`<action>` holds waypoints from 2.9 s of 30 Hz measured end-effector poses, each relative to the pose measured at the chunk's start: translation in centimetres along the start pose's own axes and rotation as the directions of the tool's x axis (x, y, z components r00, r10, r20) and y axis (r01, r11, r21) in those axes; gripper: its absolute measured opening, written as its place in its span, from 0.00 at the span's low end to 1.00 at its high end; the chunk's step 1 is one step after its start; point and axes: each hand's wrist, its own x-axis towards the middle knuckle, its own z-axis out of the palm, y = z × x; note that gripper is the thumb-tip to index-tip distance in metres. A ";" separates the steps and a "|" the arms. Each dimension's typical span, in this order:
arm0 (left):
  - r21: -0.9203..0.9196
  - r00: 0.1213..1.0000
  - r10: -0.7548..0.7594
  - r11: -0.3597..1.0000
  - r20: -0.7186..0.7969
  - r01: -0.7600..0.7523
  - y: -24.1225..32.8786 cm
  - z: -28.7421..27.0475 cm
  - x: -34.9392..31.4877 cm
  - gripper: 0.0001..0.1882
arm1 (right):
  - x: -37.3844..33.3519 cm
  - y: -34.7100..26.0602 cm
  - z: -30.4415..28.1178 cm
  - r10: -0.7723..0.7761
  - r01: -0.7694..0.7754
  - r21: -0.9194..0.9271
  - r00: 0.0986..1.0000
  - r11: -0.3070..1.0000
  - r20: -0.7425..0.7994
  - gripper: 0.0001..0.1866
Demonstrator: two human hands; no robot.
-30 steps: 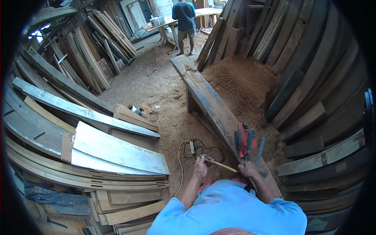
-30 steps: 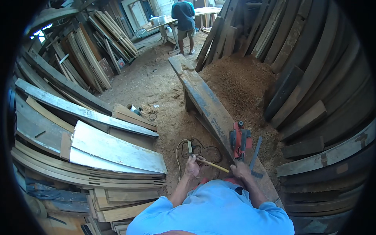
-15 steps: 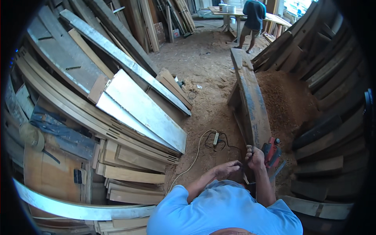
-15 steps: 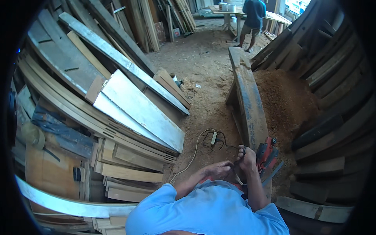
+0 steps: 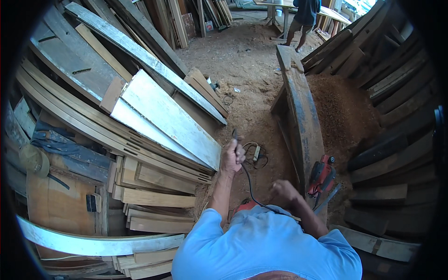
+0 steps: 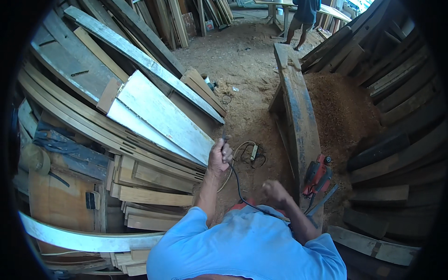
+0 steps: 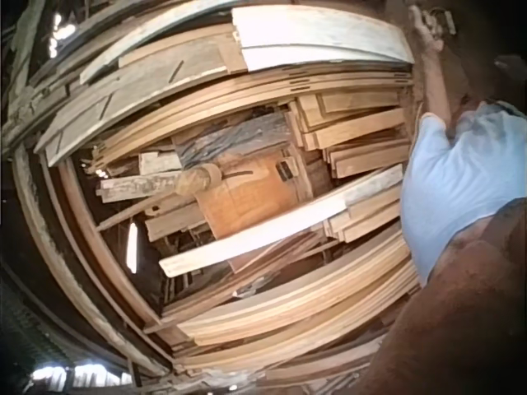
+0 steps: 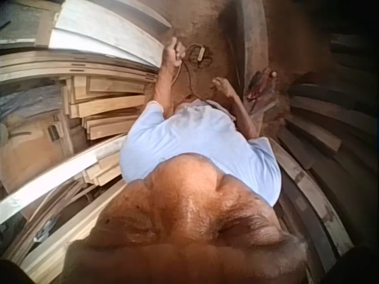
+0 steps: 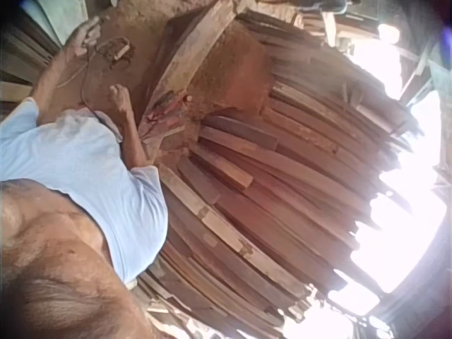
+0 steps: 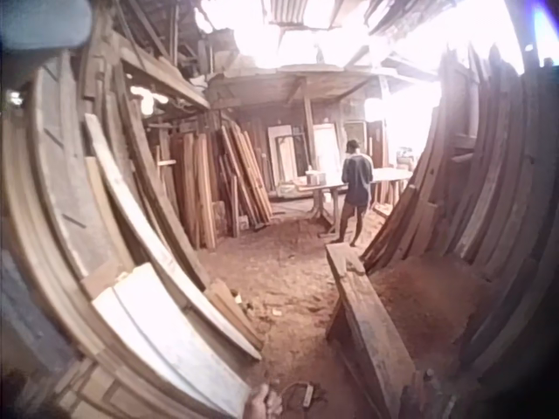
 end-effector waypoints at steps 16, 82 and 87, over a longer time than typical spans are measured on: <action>0.052 0.754 -0.653 0.757 0.069 0.651 -11.9 -2.7 -6.2 0.47 | -0.2 -10.6 -5.9 0.099 -0.038 0.765 0.995 0.642 -0.034 0.14; 0.044 0.883 -0.439 0.891 -0.168 0.452 -7.0 -5.1 -4.4 0.16 | -0.6 -5.6 2.1 0.340 -0.566 0.692 0.824 0.447 0.454 0.32; 0.847 0.589 -0.764 0.476 0.263 0.238 -7.2 6.0 -7.3 0.19 | 4.1 -0.4 0.0 0.251 -0.336 0.922 0.891 -0.193 0.377 0.37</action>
